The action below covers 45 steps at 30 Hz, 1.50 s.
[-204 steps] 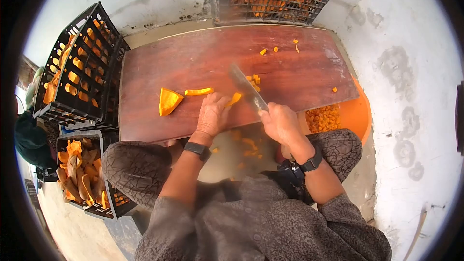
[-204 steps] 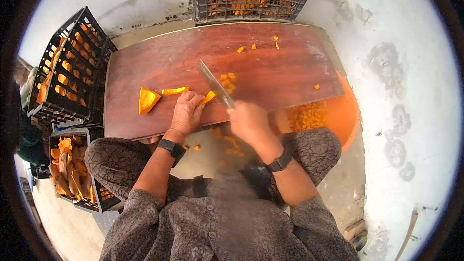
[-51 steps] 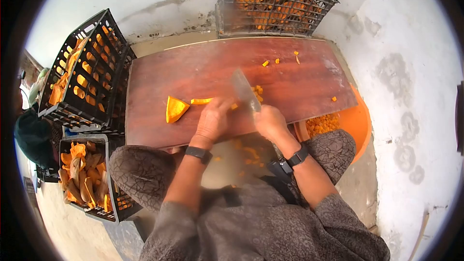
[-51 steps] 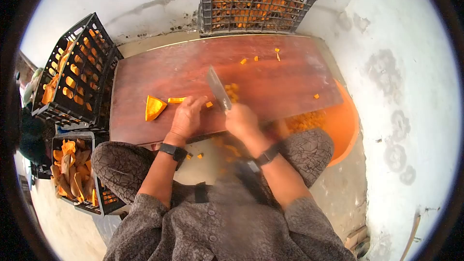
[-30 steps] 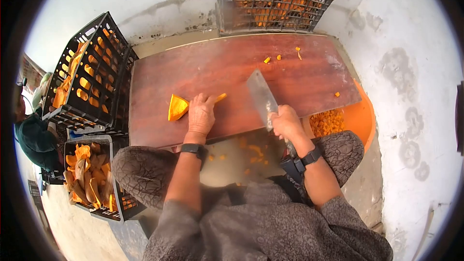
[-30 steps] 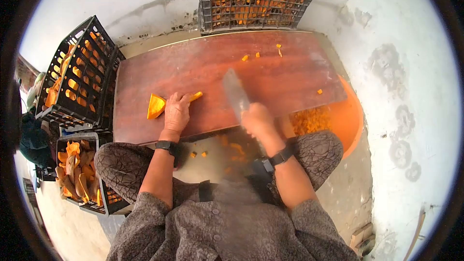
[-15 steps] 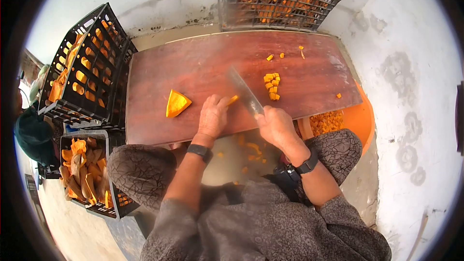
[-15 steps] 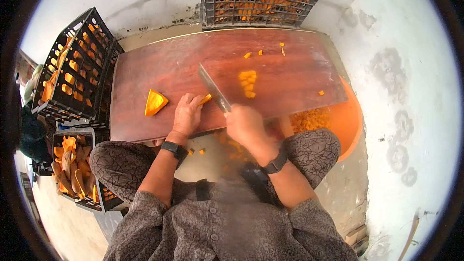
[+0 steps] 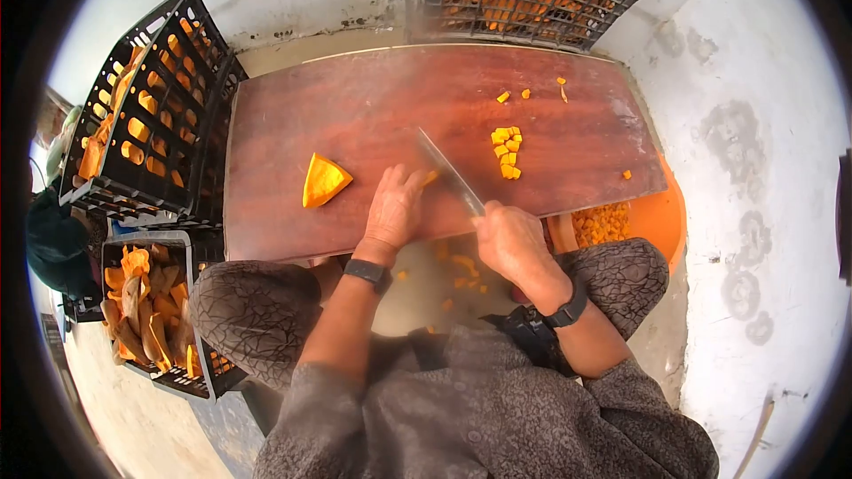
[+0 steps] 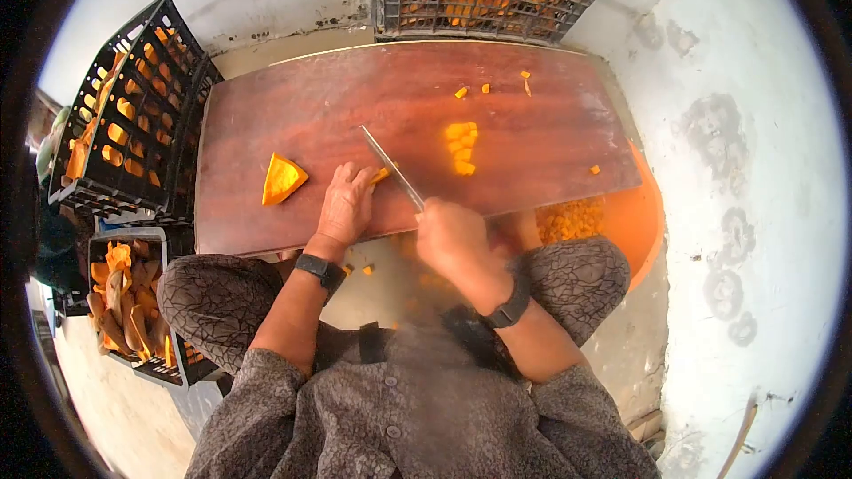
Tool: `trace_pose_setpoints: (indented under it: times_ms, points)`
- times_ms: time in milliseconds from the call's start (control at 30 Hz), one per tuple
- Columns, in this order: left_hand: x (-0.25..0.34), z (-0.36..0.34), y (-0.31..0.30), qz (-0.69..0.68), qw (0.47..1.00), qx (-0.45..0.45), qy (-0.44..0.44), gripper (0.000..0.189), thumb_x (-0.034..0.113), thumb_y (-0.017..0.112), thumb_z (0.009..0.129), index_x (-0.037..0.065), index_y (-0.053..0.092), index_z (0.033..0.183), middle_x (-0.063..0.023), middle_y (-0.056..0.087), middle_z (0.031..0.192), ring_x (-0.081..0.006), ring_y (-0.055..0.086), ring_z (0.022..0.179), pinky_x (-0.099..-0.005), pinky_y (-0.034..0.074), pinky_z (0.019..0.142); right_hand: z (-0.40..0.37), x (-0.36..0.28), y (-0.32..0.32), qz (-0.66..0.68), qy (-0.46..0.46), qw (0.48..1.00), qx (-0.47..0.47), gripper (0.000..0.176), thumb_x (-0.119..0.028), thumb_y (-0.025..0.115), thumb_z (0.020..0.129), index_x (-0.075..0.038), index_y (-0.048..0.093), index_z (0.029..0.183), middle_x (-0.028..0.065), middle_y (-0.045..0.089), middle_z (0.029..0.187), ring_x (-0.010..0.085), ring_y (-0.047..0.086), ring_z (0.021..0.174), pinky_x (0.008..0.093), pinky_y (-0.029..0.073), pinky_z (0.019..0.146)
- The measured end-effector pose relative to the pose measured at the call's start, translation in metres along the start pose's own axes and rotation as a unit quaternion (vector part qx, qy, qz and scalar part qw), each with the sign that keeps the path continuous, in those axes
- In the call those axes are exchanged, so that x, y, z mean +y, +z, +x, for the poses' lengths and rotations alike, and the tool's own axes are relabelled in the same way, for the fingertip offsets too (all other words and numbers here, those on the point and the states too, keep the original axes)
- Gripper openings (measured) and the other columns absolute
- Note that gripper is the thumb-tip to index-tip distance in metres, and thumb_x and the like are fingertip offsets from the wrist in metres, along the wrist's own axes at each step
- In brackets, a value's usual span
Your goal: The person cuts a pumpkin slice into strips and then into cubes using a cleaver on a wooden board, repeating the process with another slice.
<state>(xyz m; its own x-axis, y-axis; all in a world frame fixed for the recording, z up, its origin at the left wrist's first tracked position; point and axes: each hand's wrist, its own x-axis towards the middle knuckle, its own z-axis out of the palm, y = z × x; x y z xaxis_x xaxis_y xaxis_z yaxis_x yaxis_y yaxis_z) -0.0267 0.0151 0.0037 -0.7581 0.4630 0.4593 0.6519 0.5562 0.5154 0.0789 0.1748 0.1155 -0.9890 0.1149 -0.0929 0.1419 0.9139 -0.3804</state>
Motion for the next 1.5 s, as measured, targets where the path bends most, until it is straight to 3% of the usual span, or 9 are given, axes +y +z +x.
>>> trace_pose_setpoints:
  times_ms: [533, 600, 733, 933, 1000, 1100, 1233, 1300, 1500]
  points:
    - [-0.020, -0.013, -0.039, -0.026, 0.997, 0.064, -0.031, 0.029, 0.006, 0.067, 0.081, 0.006, 0.061, 0.110, -0.0182, 0.058, 0.108, -0.0385, 0.058, 0.099, -0.0429, 0.050, 0.085, 0.013, 0.008, 0.005, 0.007, -0.007, 1.000, 0.004, 0.022, -0.018, 0.058, 0.089, 0.003, 0.061, 0.086, 0.0261, 0.063, 0.079, 0.0451, 0.061, 0.080, 0.0521, 0.048, 0.072]
    - [-0.038, -0.015, -0.059, 0.011, 0.982, 0.116, -0.148, 0.029, 0.003, 0.066, 0.080, 0.005, 0.062, 0.109, -0.0180, 0.059, 0.106, -0.0369, 0.058, 0.097, -0.0412, 0.050, 0.085, 0.016, 0.007, 0.004, -0.013, 0.016, 1.000, -0.010, 0.021, -0.023, 0.059, 0.087, -0.003, 0.064, 0.082, 0.0216, 0.066, 0.082, 0.0412, 0.063, 0.082, 0.0494, 0.049, 0.073]
    - [-0.087, -0.017, -0.119, 0.160, 0.952, 0.174, -0.196, 0.033, 0.000, 0.061, 0.075, 0.005, 0.062, 0.108, -0.0191, 0.060, 0.104, -0.0401, 0.057, 0.100, -0.0446, 0.049, 0.085, 0.015, 0.010, 0.001, -0.017, 0.010, 1.000, 0.005, 0.022, -0.024, 0.059, 0.087, -0.003, 0.065, 0.083, 0.0213, 0.067, 0.084, 0.0412, 0.064, 0.083, 0.0493, 0.050, 0.074]
    - [-0.134, -0.040, -0.174, 0.286, 0.857, 0.214, -0.370, 0.032, 0.020, 0.056, 0.083, 0.005, 0.059, 0.112, -0.0166, 0.061, 0.117, -0.0386, 0.060, 0.105, -0.0531, 0.047, 0.086, 0.012, 0.002, -0.006, 0.008, 0.029, 0.999, -0.015, 0.024, -0.021, 0.058, 0.087, 0.002, 0.064, 0.087, 0.0268, 0.064, 0.085, 0.0446, 0.061, 0.086, 0.0503, 0.048, 0.077]
    - [-0.159, -0.060, -0.174, 0.301, 0.847, 0.198, -0.391, 0.033, 0.021, 0.053, 0.087, 0.005, 0.057, 0.115, -0.0180, 0.061, 0.118, -0.0394, 0.060, 0.105, -0.0575, 0.046, 0.085, 0.012, 0.006, -0.004, 0.015, 0.027, 0.999, -0.017, 0.024, -0.021, 0.058, 0.087, 0.003, 0.063, 0.087, 0.0270, 0.064, 0.085, 0.0448, 0.061, 0.086, 0.0505, 0.048, 0.077]
    - [-0.168, -0.079, -0.171, 0.227, 0.823, 0.030, -0.519, 0.032, 0.022, 0.049, 0.091, 0.006, 0.054, 0.118, -0.0264, 0.064, 0.107, -0.0421, 0.062, 0.104, -0.0556, 0.047, 0.085, 0.014, 0.006, -0.004, 0.020, 0.028, 0.999, -0.017, 0.026, -0.022, 0.058, 0.087, 0.003, 0.063, 0.087, 0.0273, 0.064, 0.085, 0.0450, 0.061, 0.086, 0.0506, 0.048, 0.077]
    - [-0.234, -0.114, -0.151, 0.221, 0.858, 0.070, -0.458, 0.034, 0.020, 0.047, 0.089, 0.003, 0.051, 0.118, -0.0310, 0.064, 0.103, -0.0466, 0.062, 0.098, -0.0521, 0.048, 0.086, 0.016, 0.009, -0.002, 0.008, 0.024, 1.000, -0.011, 0.027, -0.023, 0.059, 0.087, 0.003, 0.062, 0.086, 0.0275, 0.063, 0.084, 0.0449, 0.061, 0.085, 0.0508, 0.047, 0.076]
    - [-0.291, -0.138, -0.144, 0.173, 0.880, -0.005, -0.442, 0.038, 0.017, 0.045, 0.086, -0.001, 0.048, 0.119, -0.0356, 0.062, 0.105, -0.0498, 0.061, 0.098, -0.0484, 0.049, 0.086, 0.016, 0.011, -0.001, 0.014, 0.021, 1.000, -0.007, 0.026, -0.023, 0.058, 0.087, 0.003, 0.063, 0.086, 0.0274, 0.063, 0.084, 0.0448, 0.061, 0.085, 0.0507, 0.047, 0.076]
    - [-0.285, -0.158, -0.153, 0.205, 0.874, -0.046, -0.438, 0.042, 0.012, 0.042, 0.083, -0.005, 0.045, 0.121, -0.0385, 0.060, 0.107, -0.0495, 0.059, 0.104, -0.0491, 0.049, 0.088, 0.015, 0.016, -0.003, 0.027, 0.023, 0.999, -0.014, 0.024, -0.021, 0.058, 0.087, 0.002, 0.063, 0.087, 0.0271, 0.064, 0.084, 0.0444, 0.062, 0.085, 0.0499, 0.048, 0.076]
